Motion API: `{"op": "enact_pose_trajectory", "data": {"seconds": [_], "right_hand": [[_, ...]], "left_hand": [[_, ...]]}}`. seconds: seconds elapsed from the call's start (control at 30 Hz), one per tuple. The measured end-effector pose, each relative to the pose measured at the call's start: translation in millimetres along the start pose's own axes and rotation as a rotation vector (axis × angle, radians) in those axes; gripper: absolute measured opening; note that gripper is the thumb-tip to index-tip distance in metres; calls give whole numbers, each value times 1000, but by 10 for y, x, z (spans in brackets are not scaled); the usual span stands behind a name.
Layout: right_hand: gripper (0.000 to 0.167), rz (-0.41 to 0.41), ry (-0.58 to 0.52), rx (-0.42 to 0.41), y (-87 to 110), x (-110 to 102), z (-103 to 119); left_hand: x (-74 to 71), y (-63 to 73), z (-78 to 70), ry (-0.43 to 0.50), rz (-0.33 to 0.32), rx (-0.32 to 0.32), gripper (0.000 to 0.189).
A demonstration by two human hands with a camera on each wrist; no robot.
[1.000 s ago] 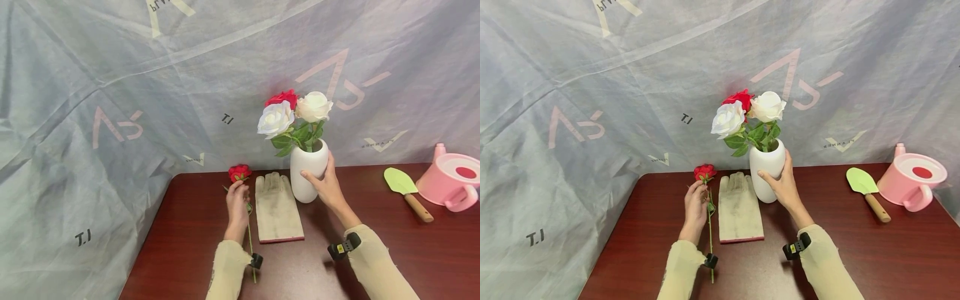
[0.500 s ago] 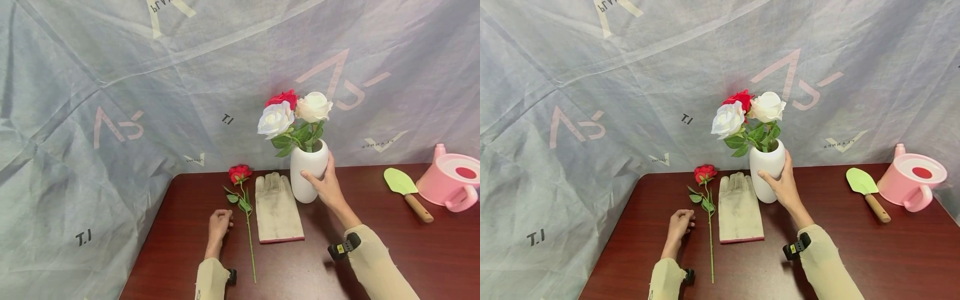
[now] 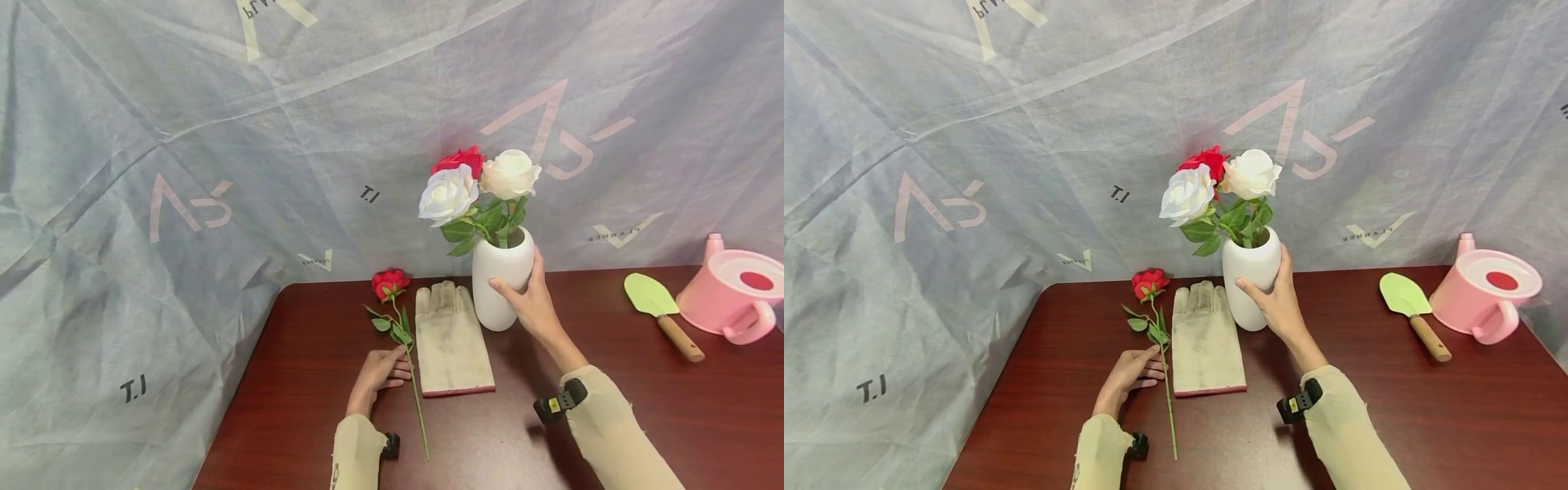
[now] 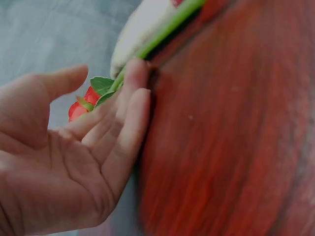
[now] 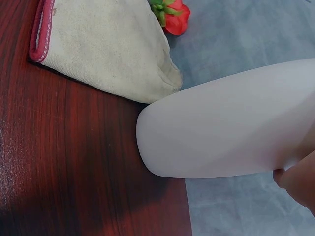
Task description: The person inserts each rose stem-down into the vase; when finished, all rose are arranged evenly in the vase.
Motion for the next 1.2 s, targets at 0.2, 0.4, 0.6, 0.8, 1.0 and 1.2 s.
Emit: {"op": "enact_pose_trajectory", "data": {"seconds": [0.2,0.4,0.6,0.8,1.0,1.2], "right_hand": [[91,0,-9,-2,1,7,-10],[92,4,-11,-5,2,8,-6],[91,5,-18,-16,-5,8,-7],[91,2,-20,-17,-6,7,-8],[91,2,-23,-17,-7,14,-6],[92,-1,-22,-15,-7,9,-11]], "left_hand": [[50,-24,55,11,93,-14,31],[-9,-22,110,138,130,-8,35],[-68,5,133,346,197,17,35],[-79,53,135,479,231,46,20],[-82,108,148,522,219,112,17],[-119,179,61,570,155,223,10]]}}
Point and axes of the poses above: each hand's wrist, its own y-axis away from the middle knuckle, its own x-axis out of the palm, z = x × y, the point moved 7 cm from there along -y, towards the middle knuckle, and after that the axes turned 3 degrees about -x, right-handed, at the moved point
